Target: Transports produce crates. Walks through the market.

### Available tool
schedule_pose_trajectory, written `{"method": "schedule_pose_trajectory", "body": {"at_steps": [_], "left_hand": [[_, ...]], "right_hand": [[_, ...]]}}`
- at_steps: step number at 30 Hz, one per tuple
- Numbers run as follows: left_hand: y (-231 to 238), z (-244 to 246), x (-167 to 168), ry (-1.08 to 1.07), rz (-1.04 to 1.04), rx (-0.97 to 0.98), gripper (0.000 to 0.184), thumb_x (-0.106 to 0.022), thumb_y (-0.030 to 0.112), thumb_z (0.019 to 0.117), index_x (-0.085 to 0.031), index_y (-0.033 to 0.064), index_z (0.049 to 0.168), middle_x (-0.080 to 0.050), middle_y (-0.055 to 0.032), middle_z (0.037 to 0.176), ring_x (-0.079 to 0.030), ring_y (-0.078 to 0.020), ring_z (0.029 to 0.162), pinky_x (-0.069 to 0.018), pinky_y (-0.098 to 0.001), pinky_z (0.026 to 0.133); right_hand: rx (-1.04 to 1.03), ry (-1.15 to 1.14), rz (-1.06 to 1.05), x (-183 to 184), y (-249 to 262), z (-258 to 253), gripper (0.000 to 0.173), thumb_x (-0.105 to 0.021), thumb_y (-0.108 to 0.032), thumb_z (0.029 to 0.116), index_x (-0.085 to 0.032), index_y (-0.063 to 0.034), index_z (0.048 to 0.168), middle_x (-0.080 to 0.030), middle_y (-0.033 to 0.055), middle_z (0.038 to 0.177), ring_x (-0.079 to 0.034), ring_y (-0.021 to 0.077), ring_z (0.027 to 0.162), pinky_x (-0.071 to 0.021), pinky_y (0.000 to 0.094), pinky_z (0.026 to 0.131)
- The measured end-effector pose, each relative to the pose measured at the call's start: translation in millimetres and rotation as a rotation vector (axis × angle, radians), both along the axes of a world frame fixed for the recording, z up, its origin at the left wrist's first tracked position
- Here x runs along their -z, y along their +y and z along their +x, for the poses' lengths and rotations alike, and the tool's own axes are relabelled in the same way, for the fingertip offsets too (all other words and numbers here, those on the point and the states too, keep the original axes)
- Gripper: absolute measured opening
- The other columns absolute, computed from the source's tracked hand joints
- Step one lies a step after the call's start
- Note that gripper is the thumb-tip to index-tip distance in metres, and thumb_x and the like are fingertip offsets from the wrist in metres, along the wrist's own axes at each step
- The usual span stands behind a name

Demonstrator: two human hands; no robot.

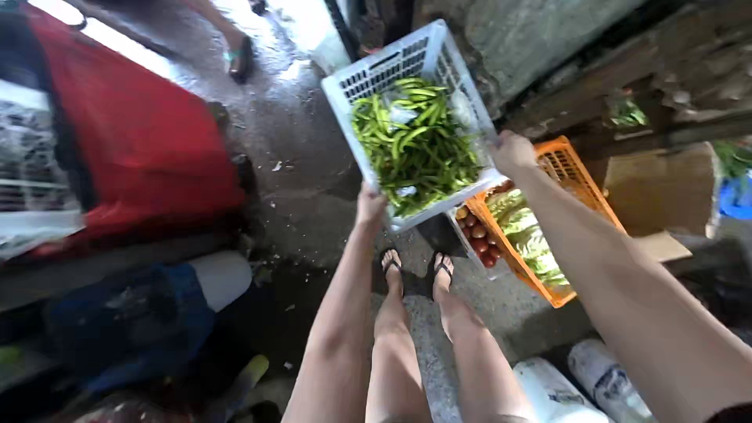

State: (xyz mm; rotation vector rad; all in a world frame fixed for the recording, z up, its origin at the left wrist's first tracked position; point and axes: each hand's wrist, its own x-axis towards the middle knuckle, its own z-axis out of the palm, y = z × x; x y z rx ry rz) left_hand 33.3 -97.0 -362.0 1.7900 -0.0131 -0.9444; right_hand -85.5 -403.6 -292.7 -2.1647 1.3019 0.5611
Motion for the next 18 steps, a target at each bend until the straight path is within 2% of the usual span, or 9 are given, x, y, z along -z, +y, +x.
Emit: {"method": "schedule_pose_trajectory", "body": {"at_steps": [3, 6, 10, 11, 13, 14, 16, 18], "left_hand": [[23.2, 31.3, -30.8, -0.013, -0.044, 0.007, 0.079, -0.065, -0.002, 0.0870, -0.037, 0.0221, 0.156, -0.065, -0.0124, 0.126, -0.068, -0.0224, 0.099, -0.0602, -0.0446, 0.079], [36.3, 43.2, -67.2, 0.038, 0.033, -0.014, 0.078, -0.061, -0.004, 0.0869, -0.039, 0.0275, 0.155, -0.065, -0.0099, 0.127, -0.067, -0.0207, 0.094, -0.0587, -0.0418, 0.074], [62.4, 43.8, -96.9, -0.033, 0.113, 0.011, 0.074, -0.058, -0.002, 0.0860, -0.043, 0.0221, 0.154, -0.066, -0.0091, 0.118, -0.066, -0.0148, 0.079, -0.0573, -0.0348, 0.064], [71.9, 39.4, -105.5, -0.036, 0.100, 0.019, 0.075, -0.058, 0.000, 0.0856, -0.040, 0.0197, 0.156, -0.065, -0.0099, 0.122, -0.066, -0.0147, 0.082, -0.0578, -0.0350, 0.065], [94.0, 26.2, -124.8, -0.027, 0.055, 0.034, 0.086, -0.063, 0.011, 0.0788, -0.032, 0.0144, 0.159, -0.057, -0.0109, 0.141, -0.067, -0.0172, 0.103, -0.0607, -0.0376, 0.076], [102.7, 16.6, -137.9, -0.021, 0.058, 0.011, 0.085, -0.064, 0.011, 0.0812, -0.032, 0.0125, 0.160, -0.054, -0.0109, 0.147, -0.066, -0.0182, 0.109, -0.0603, -0.0384, 0.079], [117.2, -5.6, -169.3, -0.010, 0.116, -0.044, 0.075, -0.063, 0.007, 0.0881, -0.035, 0.0108, 0.158, -0.057, -0.0100, 0.143, -0.066, -0.0163, 0.109, -0.0604, -0.0366, 0.082], [128.8, -24.5, -199.2, 0.007, 0.160, -0.052, 0.079, -0.061, 0.002, 0.0836, -0.035, 0.0096, 0.158, -0.059, -0.0099, 0.139, -0.066, -0.0151, 0.109, -0.0607, -0.0353, 0.083]], "right_hand": [[-0.008, -0.126, -0.070, -1.3, 29.7, -5.3, 0.046, -0.046, -0.041, 0.1074, -0.062, -0.0005, 0.125, -0.066, 0.0264, 0.121, -0.066, 0.0450, 0.111, -0.0521, 0.0657, 0.091], [0.033, -0.180, -0.038, -18.1, 57.0, -13.5, 0.043, -0.046, -0.037, 0.1082, -0.064, -0.0015, 0.124, -0.067, 0.0234, 0.122, -0.067, 0.0417, 0.111, -0.0528, 0.0621, 0.093], [0.094, -0.205, 0.032, -29.1, 93.9, -32.6, 0.038, -0.049, -0.035, 0.1076, -0.063, -0.0010, 0.118, -0.068, 0.0224, 0.108, -0.069, 0.0408, 0.100, -0.0553, 0.0606, 0.084], [0.106, -0.214, 0.055, -31.4, 104.8, -40.7, 0.038, -0.050, -0.035, 0.1075, -0.063, -0.0011, 0.119, -0.068, 0.0226, 0.110, -0.069, 0.0408, 0.099, -0.0556, 0.0606, 0.084], [0.125, -0.190, 0.122, -40.6, 126.3, -58.8, 0.041, -0.048, -0.036, 0.1078, -0.063, -0.0017, 0.125, -0.067, 0.0217, 0.117, -0.068, 0.0384, 0.105, -0.0548, 0.0570, 0.092], [0.123, -0.172, 0.151, -47.4, 137.6, -70.1, 0.044, -0.046, -0.037, 0.1081, -0.063, -0.0014, 0.127, -0.068, 0.0214, 0.119, -0.068, 0.0367, 0.108, -0.0541, 0.0544, 0.094], [0.130, -0.169, 0.173, -64.6, 162.6, -97.6, 0.044, -0.045, -0.037, 0.1080, -0.064, 0.0007, 0.120, -0.068, 0.0205, 0.114, -0.069, 0.0347, 0.104, -0.0545, 0.0514, 0.092], [0.160, -0.234, 0.148, -84.8, 185.0, -127.8, 0.040, -0.049, -0.032, 0.1061, -0.066, 0.0029, 0.113, -0.070, 0.0205, 0.106, -0.071, 0.0346, 0.095, -0.0570, 0.0518, 0.084]]}}
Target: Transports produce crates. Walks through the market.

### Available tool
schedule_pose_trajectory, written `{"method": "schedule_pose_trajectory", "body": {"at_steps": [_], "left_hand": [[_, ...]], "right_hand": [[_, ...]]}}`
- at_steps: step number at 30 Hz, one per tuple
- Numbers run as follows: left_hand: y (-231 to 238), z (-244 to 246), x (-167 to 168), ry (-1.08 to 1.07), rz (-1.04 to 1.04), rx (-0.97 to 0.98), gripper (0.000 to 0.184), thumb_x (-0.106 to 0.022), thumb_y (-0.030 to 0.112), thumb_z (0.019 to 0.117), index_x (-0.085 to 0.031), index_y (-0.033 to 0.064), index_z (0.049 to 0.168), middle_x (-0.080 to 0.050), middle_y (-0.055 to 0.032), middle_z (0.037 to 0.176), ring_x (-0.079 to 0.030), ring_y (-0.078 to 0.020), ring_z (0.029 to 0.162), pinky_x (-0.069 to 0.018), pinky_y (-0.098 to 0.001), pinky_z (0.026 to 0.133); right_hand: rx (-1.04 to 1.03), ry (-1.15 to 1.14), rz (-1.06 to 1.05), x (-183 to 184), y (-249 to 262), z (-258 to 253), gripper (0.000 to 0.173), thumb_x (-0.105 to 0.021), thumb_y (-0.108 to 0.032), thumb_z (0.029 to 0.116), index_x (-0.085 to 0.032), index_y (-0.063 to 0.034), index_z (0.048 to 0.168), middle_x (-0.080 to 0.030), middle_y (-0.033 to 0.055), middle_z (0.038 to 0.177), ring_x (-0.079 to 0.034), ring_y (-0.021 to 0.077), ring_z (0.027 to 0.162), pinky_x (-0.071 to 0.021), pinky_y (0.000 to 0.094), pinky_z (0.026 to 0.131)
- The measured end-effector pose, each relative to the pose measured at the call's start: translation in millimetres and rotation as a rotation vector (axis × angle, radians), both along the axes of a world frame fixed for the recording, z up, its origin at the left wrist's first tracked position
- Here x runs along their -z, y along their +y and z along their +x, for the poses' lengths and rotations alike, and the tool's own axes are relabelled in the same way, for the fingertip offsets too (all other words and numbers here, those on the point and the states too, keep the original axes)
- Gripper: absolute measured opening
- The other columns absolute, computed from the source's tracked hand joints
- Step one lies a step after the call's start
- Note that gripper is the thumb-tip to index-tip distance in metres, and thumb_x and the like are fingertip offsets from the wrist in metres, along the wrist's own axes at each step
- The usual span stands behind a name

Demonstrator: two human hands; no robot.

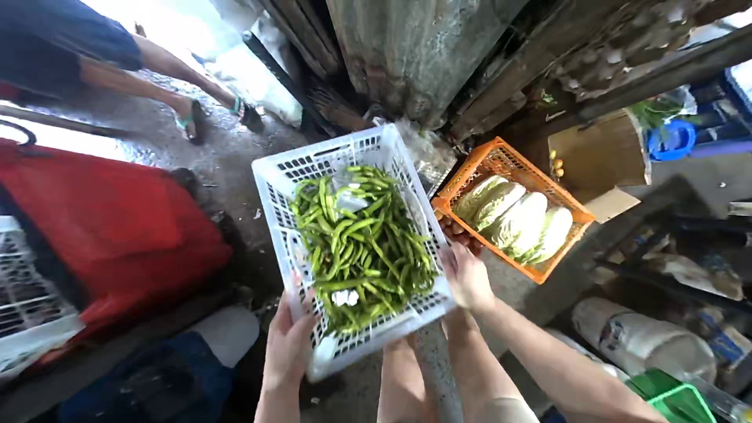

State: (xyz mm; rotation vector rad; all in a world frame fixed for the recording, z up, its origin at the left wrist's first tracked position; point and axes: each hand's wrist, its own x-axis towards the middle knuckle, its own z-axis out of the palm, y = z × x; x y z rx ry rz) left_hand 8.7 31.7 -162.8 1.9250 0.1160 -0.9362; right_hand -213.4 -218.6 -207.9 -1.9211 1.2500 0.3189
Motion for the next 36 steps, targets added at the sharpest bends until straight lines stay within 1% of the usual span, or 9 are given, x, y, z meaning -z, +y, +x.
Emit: {"method": "schedule_pose_trajectory", "body": {"at_steps": [6, 9, 11, 16, 23, 26, 29, 33, 36], "left_hand": [[5.2, -51.5, -66.7, 0.075, -0.016, 0.122, 0.077, -0.061, -0.001, 0.0775, -0.042, 0.0015, 0.152, -0.062, -0.0066, 0.139, -0.067, -0.0114, 0.114, -0.0604, -0.0328, 0.089], [-6.4, -74.1, -83.5, 0.105, -0.121, 0.284, 0.079, -0.068, 0.013, 0.0798, -0.041, 0.0001, 0.153, -0.058, -0.0059, 0.146, -0.062, -0.0112, 0.123, -0.0576, -0.0322, 0.096], [-21.2, -86.0, -94.5, 0.087, -0.171, 0.368, 0.077, -0.057, -0.002, 0.0784, -0.039, -0.0029, 0.153, -0.055, -0.0100, 0.149, -0.061, -0.0134, 0.127, -0.0570, -0.0325, 0.098], [-80.2, -101.2, -103.2, 0.040, -0.339, 0.563, 0.073, -0.055, -0.005, 0.0815, -0.038, -0.0060, 0.153, -0.048, -0.0143, 0.155, -0.054, -0.0128, 0.136, -0.0521, -0.0302, 0.106], [-207.1, -118.3, -73.7, 0.063, -0.507, 0.939, 0.072, -0.055, -0.009, 0.0879, -0.036, 0.0007, 0.157, -0.033, -0.0132, 0.165, -0.039, -0.0157, 0.149, -0.0377, -0.0337, 0.120], [-272.3, -120.6, -55.7, 0.134, -0.397, 1.099, 0.072, -0.054, -0.006, 0.0926, -0.036, 0.0117, 0.160, -0.038, -0.0093, 0.163, -0.046, -0.0193, 0.144, -0.0410, -0.0411, 0.117], [-332.5, -125.0, -24.1, 0.096, -0.326, 1.230, 0.071, -0.055, -0.004, 0.0953, -0.038, 0.0194, 0.160, -0.055, -0.0146, 0.148, -0.058, -0.0288, 0.130, -0.0478, -0.0518, 0.107], [-377.1, -125.2, 33.2, 0.038, -0.284, 1.342, 0.073, -0.059, -0.009, 0.0910, -0.041, 0.0139, 0.158, -0.057, -0.0220, 0.144, -0.058, -0.0380, 0.129, -0.0475, -0.0582, 0.104], [-379.1, -122.0, 42.4, 0.046, -0.246, 1.345, 0.071, -0.057, -0.009, 0.0918, -0.041, 0.0141, 0.157, -0.056, -0.0223, 0.144, -0.057, -0.0379, 0.130, -0.0464, -0.0582, 0.105]], "right_hand": [[0.164, -0.136, -0.198, -71.0, 42.8, -96.9, 0.026, -0.059, -0.023, 0.0989, -0.070, -0.0003, 0.096, -0.068, 0.0116, 0.081, -0.068, 0.0243, 0.069, -0.0587, 0.0440, 0.063], [0.250, -0.100, -0.265, -109.1, 53.4, -143.6, 0.026, -0.058, -0.023, 0.0992, -0.069, 0.0006, 0.094, -0.067, 0.0114, 0.079, -0.066, 0.0215, 0.068, -0.0570, 0.0419, 0.062], [0.280, -0.102, -0.304, -128.6, 53.0, -165.4, 0.027, -0.057, -0.020, 0.1006, -0.068, 0.0036, 0.094, -0.065, 0.0124, 0.079, -0.064, 0.0188, 0.067, -0.0565, 0.0369, 0.063], [0.381, -0.092, -0.435, -148.8, 49.4, -204.9, 0.035, -0.053, -0.022, 0.1040, -0.060, 0.0083, 0.088, -0.056, 0.0108, 0.067, -0.056, 0.0110, 0.057, -0.0508, 0.0266, 0.057], [0.652, -0.031, -0.551, -133.3, 28.9, -240.5, 0.039, -0.050, -0.023, 0.1068, -0.055, 0.0124, 0.093, -0.052, 0.0087, 0.070, -0.054, 0.0059, 0.060, -0.0515, 0.0248, 0.061], [0.747, 0.038, -0.602, -108.9, 20.2, -245.3, 0.042, -0.050, -0.027, 0.1074, -0.058, 0.0130, 0.098, -0.055, 0.0143, 0.073, -0.055, 0.0153, 0.064, -0.0520, 0.0364, 0.066], [0.879, 0.086, -0.588, -72.3, 10.5, -234.5, 0.042, -0.052, -0.028, 0.1071, -0.060, 0.0131, 0.101, -0.059, 0.0204, 0.077, -0.060, 0.0273, 0.071, -0.0524, 0.0496, 0.073], [1.019, 0.224, -0.474, -20.9, -4.0, -211.5, 0.040, -0.050, -0.025, 0.1085, -0.062, 0.0133, 0.109, -0.065, 0.0303, 0.098, -0.065, 0.0400, 0.096, -0.0491, 0.0554, 0.092], [1.017, 0.274, -0.364, -11.0, -4.9, -207.9, 0.041, -0.045, -0.027, 0.1106, -0.058, 0.0107, 0.121, -0.065, 0.0308, 0.112, -0.064, 0.0410, 0.110, -0.0474, 0.0547, 0.099]]}}
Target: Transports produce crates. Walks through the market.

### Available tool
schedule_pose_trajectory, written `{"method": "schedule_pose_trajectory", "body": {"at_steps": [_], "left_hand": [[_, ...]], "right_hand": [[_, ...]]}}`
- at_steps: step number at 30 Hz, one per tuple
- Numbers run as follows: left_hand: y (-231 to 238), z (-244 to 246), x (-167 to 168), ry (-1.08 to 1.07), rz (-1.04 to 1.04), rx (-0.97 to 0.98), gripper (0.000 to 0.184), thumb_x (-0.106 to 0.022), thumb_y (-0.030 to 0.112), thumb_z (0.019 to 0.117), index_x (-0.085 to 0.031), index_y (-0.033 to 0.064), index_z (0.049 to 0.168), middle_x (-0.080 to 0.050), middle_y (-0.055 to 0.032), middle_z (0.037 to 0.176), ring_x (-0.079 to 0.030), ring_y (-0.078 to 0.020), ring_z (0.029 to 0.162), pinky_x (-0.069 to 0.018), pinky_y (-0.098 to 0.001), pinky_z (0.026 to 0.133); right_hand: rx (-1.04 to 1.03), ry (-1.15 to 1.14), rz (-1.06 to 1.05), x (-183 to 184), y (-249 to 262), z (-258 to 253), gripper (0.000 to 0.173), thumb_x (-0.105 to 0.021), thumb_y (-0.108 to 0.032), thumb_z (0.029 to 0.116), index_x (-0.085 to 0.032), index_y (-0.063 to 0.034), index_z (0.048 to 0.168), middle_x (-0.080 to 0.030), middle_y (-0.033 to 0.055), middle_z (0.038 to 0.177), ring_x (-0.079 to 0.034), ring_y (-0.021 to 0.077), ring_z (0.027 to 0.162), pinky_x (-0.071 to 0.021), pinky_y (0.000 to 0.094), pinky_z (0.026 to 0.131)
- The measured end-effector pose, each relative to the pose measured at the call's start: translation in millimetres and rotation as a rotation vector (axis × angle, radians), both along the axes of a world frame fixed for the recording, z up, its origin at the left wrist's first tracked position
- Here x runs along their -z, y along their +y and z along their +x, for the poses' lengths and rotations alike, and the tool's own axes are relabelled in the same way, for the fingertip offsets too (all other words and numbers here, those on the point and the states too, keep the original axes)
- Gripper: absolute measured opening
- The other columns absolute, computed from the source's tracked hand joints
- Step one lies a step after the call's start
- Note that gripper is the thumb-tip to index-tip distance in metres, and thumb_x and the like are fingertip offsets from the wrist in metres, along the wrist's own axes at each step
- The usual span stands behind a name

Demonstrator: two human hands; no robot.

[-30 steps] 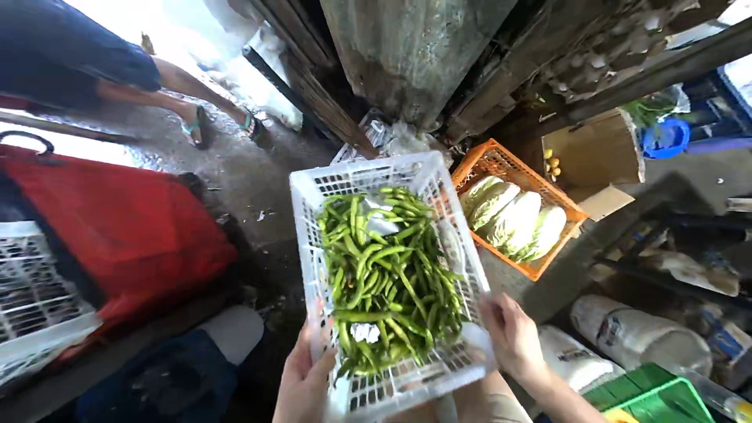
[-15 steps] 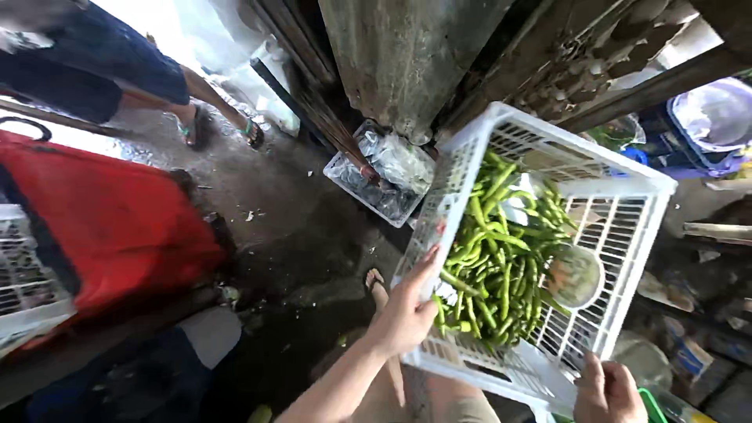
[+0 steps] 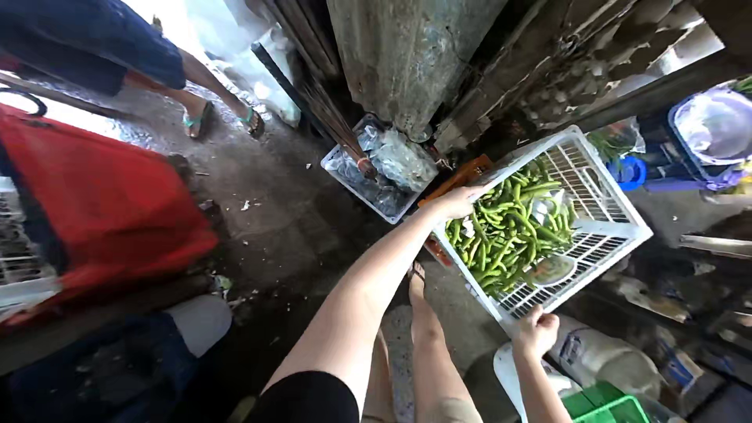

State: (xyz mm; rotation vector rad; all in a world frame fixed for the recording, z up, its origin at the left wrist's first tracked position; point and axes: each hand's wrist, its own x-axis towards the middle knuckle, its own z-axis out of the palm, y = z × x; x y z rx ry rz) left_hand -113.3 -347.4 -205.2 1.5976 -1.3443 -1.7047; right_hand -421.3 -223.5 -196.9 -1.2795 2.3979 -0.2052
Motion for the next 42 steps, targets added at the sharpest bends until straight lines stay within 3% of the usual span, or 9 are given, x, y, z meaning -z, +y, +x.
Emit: {"method": "schedule_pose_trajectory", "body": {"at_steps": [5, 8, 11, 15, 20, 26, 34, 37, 42], "left_hand": [[38.8, -7.5, -4.5, -0.094, -0.023, -0.146, 0.060, -0.062, 0.012, 0.0993, -0.043, 0.0146, 0.156, -0.058, -0.0168, 0.144, -0.059, -0.0314, 0.130, -0.0469, -0.0541, 0.108], [94.5, -4.7, -3.6, -0.009, -0.129, -0.342, 0.062, -0.065, 0.024, 0.1000, -0.042, 0.0183, 0.158, -0.049, -0.0110, 0.155, -0.049, -0.0255, 0.141, -0.0414, -0.0506, 0.116], [171.1, 6.6, -2.3, 0.053, 0.024, -0.540, 0.059, -0.063, 0.032, 0.1015, -0.045, 0.0171, 0.156, -0.046, -0.0089, 0.158, -0.046, -0.0241, 0.144, -0.0406, -0.0467, 0.117], [286.0, 27.5, 15.1, -0.212, 0.386, -0.408, 0.065, -0.062, 0.040, 0.1003, -0.043, 0.0107, 0.156, -0.047, -0.0162, 0.156, -0.047, -0.0300, 0.143, -0.0383, -0.0500, 0.119], [385.2, 40.9, -5.8, -0.439, 0.690, -0.339, 0.069, -0.063, 0.040, 0.0992, -0.041, 0.0083, 0.156, -0.043, -0.0207, 0.156, -0.048, -0.0364, 0.141, -0.0404, -0.0562, 0.115], [415.0, 28.2, -42.7, -0.362, 0.641, -0.610, 0.061, -0.061, 0.034, 0.1017, -0.044, 0.0093, 0.154, -0.048, -0.0197, 0.153, -0.050, -0.0338, 0.140, -0.0409, -0.0528, 0.116], [454.7, -4.1, -23.6, -0.206, 0.582, -0.709, 0.061, -0.061, 0.034, 0.1003, -0.045, 0.0096, 0.154, -0.049, -0.0187, 0.153, -0.052, -0.0330, 0.137, -0.0426, -0.0542, 0.114], [497.3, -0.2, -45.1, -0.219, 0.568, -0.780, 0.061, -0.057, 0.039, 0.1029, -0.044, 0.0080, 0.154, -0.046, -0.0206, 0.155, -0.049, -0.0346, 0.141, -0.0396, -0.0536, 0.117], [606.5, 39.4, -95.6, -0.324, 0.580, -1.121, 0.063, -0.060, 0.042, 0.1013, -0.046, 0.0099, 0.154, -0.043, -0.0156, 0.159, -0.049, -0.0322, 0.141, -0.0402, -0.0519, 0.117]], "right_hand": [[-0.160, 0.045, 0.199, -11.8, -5.7, -15.8, 0.045, -0.039, -0.029, 0.1121, -0.055, 0.0110, 0.127, -0.065, 0.0323, 0.117, -0.064, 0.0444, 0.114, -0.0483, 0.0584, 0.100], [-0.314, 0.183, 0.376, -26.0, -11.0, -15.8, 0.052, -0.035, -0.036, 0.1121, -0.048, 0.0082, 0.138, -0.065, 0.0316, 0.123, -0.066, 0.0457, 0.116, -0.0513, 0.0612, 0.096], [-0.456, 0.355, 0.638, -43.3, -19.0, -14.5, 0.066, -0.032, -0.049, 0.1093, -0.041, 0.0038, 0.147, -0.066, 0.0276, 0.126, -0.066, 0.0431, 0.118, -0.0517, 0.0607, 0.097], [-0.824, 0.573, 0.895, -81.9, -36.8, 6.2, 0.069, -0.026, -0.053, 0.1084, -0.066, -0.0004, 0.127, -0.067, 0.0228, 0.130, -0.063, 0.0390, 0.124, -0.0485, 0.0605, 0.100], [-1.105, 0.559, 0.759, -140.3, -49.9, 82.3, 0.064, -0.037, -0.052, 0.1071, -0.062, 0.0004, 0.133, -0.064, 0.0258, 0.132, -0.062, 0.0422, 0.124, -0.0494, 0.0619, 0.099], [-1.472, 0.377, 0.656, -182.6, -39.8, 171.7, 0.054, -0.043, -0.048, 0.1069, -0.060, -0.0051, 0.134, -0.066, 0.0223, 0.129, -0.063, 0.0420, 0.120, -0.0498, 0.0632, 0.096], [-1.783, 0.517, 0.778, -185.3, 22.9, 222.0, 0.049, -0.046, -0.041, 0.1069, -0.058, -0.0026, 0.136, -0.063, 0.0260, 0.132, -0.061, 0.0448, 0.123, -0.0492, 0.0641, 0.098], [-1.894, 0.609, 0.875, -190.5, 62.3, 230.8, 0.047, -0.051, -0.034, 0.1058, -0.056, -0.0013, 0.139, -0.061, 0.0273, 0.134, -0.059, 0.0455, 0.125, -0.0475, 0.0641, 0.102], [-2.141, 0.477, 0.806, -185.1, 120.9, 268.0, 0.051, -0.054, -0.043, 0.1033, -0.061, -0.0024, 0.133, -0.066, 0.0269, 0.127, -0.062, 0.0457, 0.122, -0.0475, 0.0676, 0.100]]}}
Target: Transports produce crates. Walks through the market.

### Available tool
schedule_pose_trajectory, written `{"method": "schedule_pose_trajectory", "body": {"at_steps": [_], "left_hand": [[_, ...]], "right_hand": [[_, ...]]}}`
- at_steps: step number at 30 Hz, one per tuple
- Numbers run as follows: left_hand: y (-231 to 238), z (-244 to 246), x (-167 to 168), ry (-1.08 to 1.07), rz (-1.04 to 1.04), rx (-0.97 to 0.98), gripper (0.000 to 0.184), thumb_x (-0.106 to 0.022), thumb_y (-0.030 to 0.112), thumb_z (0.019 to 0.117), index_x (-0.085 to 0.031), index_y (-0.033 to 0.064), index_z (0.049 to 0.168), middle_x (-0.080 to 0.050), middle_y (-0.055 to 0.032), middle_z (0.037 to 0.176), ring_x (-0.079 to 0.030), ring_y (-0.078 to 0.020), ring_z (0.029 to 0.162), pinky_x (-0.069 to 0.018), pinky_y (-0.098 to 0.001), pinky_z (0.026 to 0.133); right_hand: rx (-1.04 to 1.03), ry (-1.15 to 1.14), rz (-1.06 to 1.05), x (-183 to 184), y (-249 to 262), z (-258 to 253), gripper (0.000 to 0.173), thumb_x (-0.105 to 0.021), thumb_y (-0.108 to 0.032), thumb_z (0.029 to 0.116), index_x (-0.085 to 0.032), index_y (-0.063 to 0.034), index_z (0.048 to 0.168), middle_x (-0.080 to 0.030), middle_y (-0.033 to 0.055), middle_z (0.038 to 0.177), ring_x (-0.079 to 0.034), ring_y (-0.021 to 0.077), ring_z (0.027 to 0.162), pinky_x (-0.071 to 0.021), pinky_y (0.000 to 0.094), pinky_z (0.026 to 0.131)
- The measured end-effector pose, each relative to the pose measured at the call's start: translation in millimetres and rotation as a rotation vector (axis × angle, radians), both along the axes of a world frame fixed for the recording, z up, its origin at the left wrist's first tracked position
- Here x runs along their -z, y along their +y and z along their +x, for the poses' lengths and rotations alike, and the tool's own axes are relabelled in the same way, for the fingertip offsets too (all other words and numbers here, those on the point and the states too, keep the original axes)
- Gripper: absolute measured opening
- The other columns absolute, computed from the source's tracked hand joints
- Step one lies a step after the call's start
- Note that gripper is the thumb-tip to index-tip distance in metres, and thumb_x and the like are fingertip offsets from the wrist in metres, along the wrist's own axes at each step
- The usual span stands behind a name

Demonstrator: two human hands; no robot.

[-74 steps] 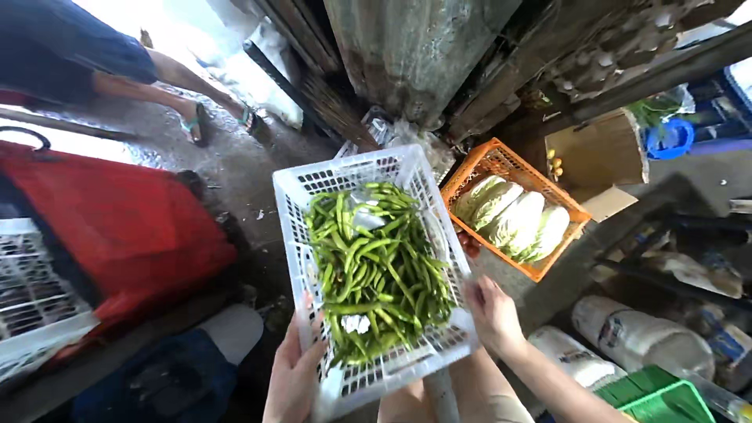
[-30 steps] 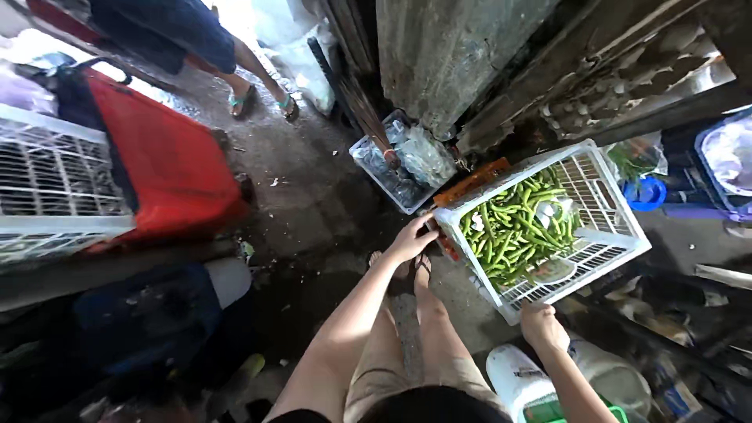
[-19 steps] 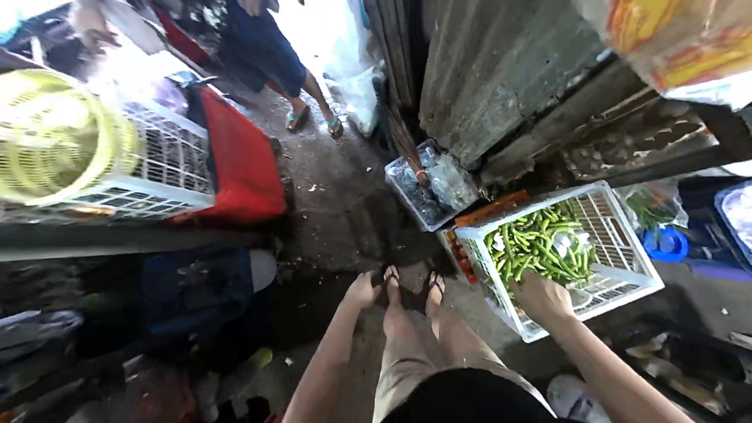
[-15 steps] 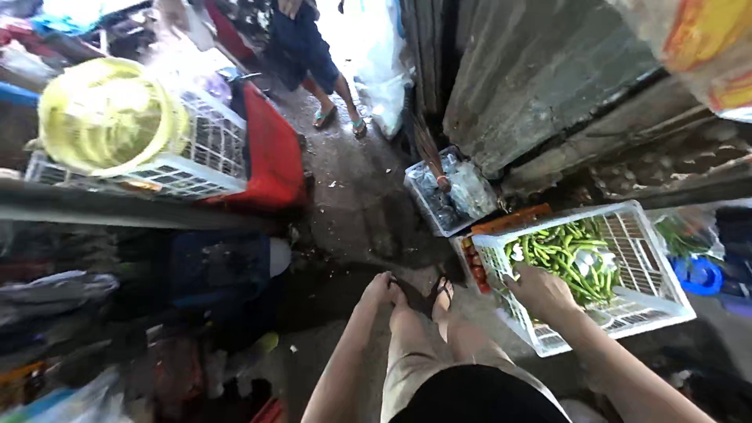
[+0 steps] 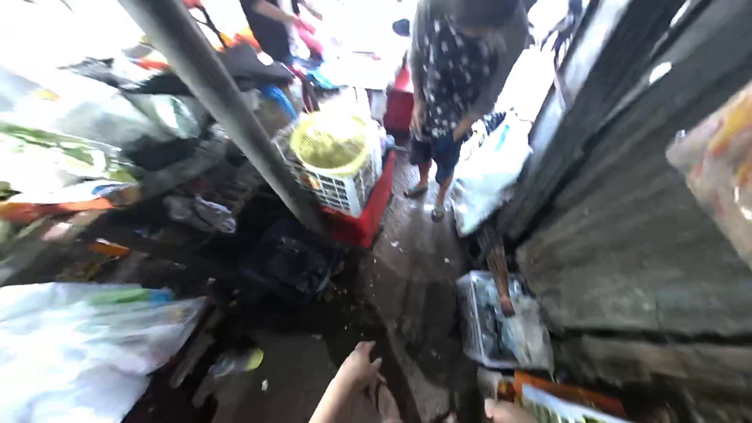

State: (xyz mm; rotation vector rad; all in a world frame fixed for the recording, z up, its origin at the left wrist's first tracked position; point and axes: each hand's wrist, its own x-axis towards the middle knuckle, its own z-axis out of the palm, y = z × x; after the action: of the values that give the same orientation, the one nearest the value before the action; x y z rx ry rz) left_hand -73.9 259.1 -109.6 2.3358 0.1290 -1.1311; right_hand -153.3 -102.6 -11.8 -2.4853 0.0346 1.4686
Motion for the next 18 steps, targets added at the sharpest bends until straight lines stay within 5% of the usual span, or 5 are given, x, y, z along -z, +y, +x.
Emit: {"method": "schedule_pose_trajectory", "body": {"at_steps": [9, 18], "left_hand": [[188.4, 19.9, -125.4, -0.482, 0.201, -0.497, 0.065, -0.068, 0.029, 0.0975, -0.044, 0.0073, 0.154, -0.034, -0.0207, 0.162, -0.049, -0.0401, 0.140, -0.0453, -0.0564, 0.111], [221.4, -46.4, -139.6, -0.469, 0.220, -0.638, 0.065, -0.069, 0.026, 0.0971, -0.045, 0.0040, 0.153, -0.041, -0.0220, 0.158, -0.048, -0.0376, 0.140, -0.0423, -0.0518, 0.114]], "right_hand": [[-0.163, -0.184, -0.010, -43.4, 99.1, 111.9, 0.050, -0.054, -0.044, 0.1036, -0.059, -0.0079, 0.138, -0.066, 0.0199, 0.130, -0.062, 0.0382, 0.125, -0.0486, 0.0592, 0.103], [-0.401, -0.093, 0.064, -35.8, 160.4, 116.1, 0.052, -0.051, -0.043, 0.1048, -0.058, -0.0049, 0.139, -0.064, 0.0245, 0.133, -0.059, 0.0428, 0.127, -0.0471, 0.0622, 0.103]]}}
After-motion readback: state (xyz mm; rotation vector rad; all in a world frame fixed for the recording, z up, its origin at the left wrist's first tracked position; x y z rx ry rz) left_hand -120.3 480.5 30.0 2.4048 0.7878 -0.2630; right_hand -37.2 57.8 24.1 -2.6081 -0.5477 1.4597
